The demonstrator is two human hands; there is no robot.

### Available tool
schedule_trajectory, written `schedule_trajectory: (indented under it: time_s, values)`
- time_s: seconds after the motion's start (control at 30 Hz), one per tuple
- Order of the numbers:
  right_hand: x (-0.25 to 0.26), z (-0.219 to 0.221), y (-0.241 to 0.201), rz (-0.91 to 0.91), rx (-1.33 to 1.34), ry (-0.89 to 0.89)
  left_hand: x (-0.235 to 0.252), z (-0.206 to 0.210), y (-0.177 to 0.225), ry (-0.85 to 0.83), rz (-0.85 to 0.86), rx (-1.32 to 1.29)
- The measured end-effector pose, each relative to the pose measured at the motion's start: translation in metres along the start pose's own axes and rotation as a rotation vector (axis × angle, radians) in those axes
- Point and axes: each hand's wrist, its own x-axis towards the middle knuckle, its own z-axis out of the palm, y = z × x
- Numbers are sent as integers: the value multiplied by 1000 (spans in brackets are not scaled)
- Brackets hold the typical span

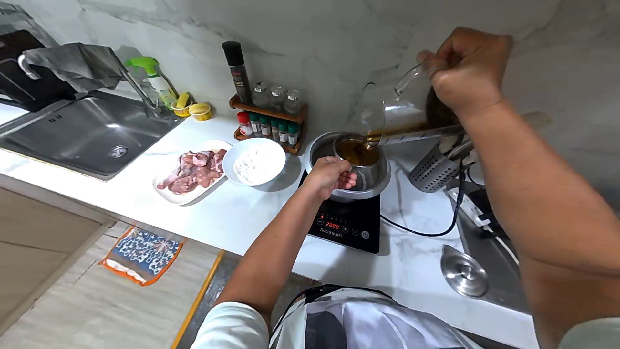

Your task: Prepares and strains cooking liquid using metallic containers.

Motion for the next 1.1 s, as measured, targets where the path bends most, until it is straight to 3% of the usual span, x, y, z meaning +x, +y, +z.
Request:
schedule_trajectory:
  time_s: [0.47, 1.1]
  values:
    - [2, 0, -8, -124, -37, 10, -3, 0, 0, -26, 28, -29]
    - [2, 0, -16, -151, -48, -18, -8, 0, 0, -24, 38, -35]
